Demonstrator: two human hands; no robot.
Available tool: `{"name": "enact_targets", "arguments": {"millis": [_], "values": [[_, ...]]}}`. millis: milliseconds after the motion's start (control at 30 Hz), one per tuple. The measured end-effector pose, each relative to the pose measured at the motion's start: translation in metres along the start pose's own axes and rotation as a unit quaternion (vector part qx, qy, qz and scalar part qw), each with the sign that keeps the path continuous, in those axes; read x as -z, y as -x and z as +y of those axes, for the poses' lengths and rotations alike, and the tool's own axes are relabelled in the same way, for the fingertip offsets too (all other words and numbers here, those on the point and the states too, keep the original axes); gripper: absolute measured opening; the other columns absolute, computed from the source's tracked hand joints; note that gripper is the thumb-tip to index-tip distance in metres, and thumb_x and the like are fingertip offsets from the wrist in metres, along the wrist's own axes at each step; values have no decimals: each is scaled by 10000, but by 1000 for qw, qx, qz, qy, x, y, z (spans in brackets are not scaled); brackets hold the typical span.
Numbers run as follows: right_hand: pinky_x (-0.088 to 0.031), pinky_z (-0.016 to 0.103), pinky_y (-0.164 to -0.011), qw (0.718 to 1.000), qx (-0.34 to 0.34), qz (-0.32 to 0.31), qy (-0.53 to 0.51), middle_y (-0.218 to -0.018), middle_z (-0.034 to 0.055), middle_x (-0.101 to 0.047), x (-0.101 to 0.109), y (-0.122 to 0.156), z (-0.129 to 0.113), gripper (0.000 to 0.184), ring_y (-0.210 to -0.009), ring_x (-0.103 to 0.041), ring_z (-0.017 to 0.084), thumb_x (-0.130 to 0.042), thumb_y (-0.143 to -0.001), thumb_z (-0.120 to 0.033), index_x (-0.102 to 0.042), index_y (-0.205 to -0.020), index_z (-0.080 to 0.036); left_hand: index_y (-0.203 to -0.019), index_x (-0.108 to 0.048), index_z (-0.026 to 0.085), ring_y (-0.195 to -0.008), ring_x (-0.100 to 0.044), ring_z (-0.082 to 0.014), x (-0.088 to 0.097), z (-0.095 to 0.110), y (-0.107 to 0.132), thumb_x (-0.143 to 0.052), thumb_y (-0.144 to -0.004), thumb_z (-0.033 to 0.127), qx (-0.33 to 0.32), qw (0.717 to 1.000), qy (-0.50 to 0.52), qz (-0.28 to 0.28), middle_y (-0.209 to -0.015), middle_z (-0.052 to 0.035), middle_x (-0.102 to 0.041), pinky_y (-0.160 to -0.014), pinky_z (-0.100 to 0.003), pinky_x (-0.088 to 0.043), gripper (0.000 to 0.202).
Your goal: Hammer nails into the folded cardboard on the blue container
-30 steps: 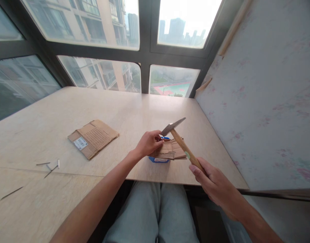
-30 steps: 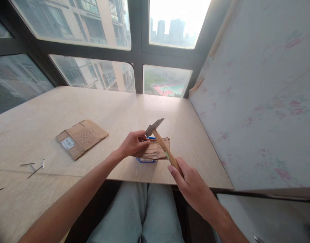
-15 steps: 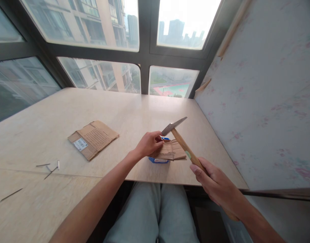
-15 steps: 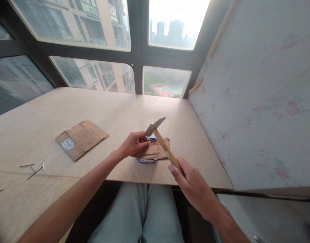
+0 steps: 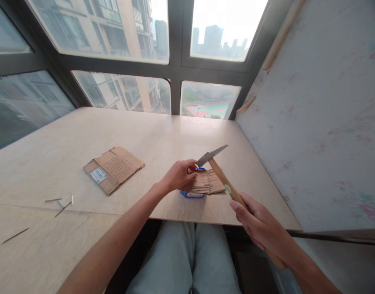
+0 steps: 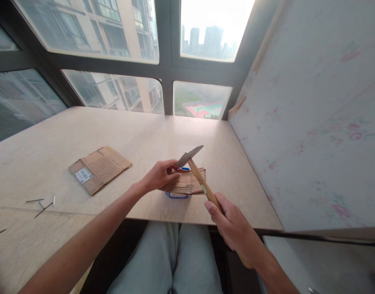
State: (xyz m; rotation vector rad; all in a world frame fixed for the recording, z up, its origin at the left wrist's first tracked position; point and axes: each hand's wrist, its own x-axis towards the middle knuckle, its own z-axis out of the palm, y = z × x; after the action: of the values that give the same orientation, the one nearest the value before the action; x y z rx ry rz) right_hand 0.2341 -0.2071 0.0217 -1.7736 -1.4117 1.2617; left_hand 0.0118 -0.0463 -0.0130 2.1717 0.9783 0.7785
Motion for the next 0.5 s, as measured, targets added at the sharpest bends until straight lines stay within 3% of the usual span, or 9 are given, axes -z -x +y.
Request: {"name": "enact_targets", "arguments": {"millis": [133,300,433,500], "values": [[-226,149,-253,1000,-14,-2,-16,-521,-124,-342,1,1,2,432,-298,-247,32,-462,-906,-662,-414,-809,-244,-1132,-661,180,-1005,-661,-223,20,-1,11,-729,-790,194,-33,998,-48,5,-1093,-75,-731,-900,-358,-501,349],[-207,140,-232,999,-20,-6,-28,-504,-133,-337,0,-2,5,424,-279,-242,32,-458,-905,-657,-393,-804,-250,-889,-753,193,-997,-632,-240,42,0,19,-765,-772,230,-76,989,-123,-43,-1045,-84,-735,-887,-378,-507,123],[-218,140,-225,999,-19,-3,-42,-517,-130,-344,-2,-2,3,425,-279,-245,30,-482,-890,-655,-396,-798,-249,-727,-760,206,-980,-639,-233,41,4,14,-765,-745,224,-93,976,-173,-93,-998,-74,-749,-888,-360,-496,26],[-212,138,-228,999,-20,-3,-44,-516,-130,-343,-2,0,2,427,-281,-242,27,-492,-884,-654,-399,-792,-247,-626,-732,214,-967,-649,-211,39,8,11,-757,-730,220,-86,975,-181,-92,-936,-46,-756,-888,-325,-490,107]]}}
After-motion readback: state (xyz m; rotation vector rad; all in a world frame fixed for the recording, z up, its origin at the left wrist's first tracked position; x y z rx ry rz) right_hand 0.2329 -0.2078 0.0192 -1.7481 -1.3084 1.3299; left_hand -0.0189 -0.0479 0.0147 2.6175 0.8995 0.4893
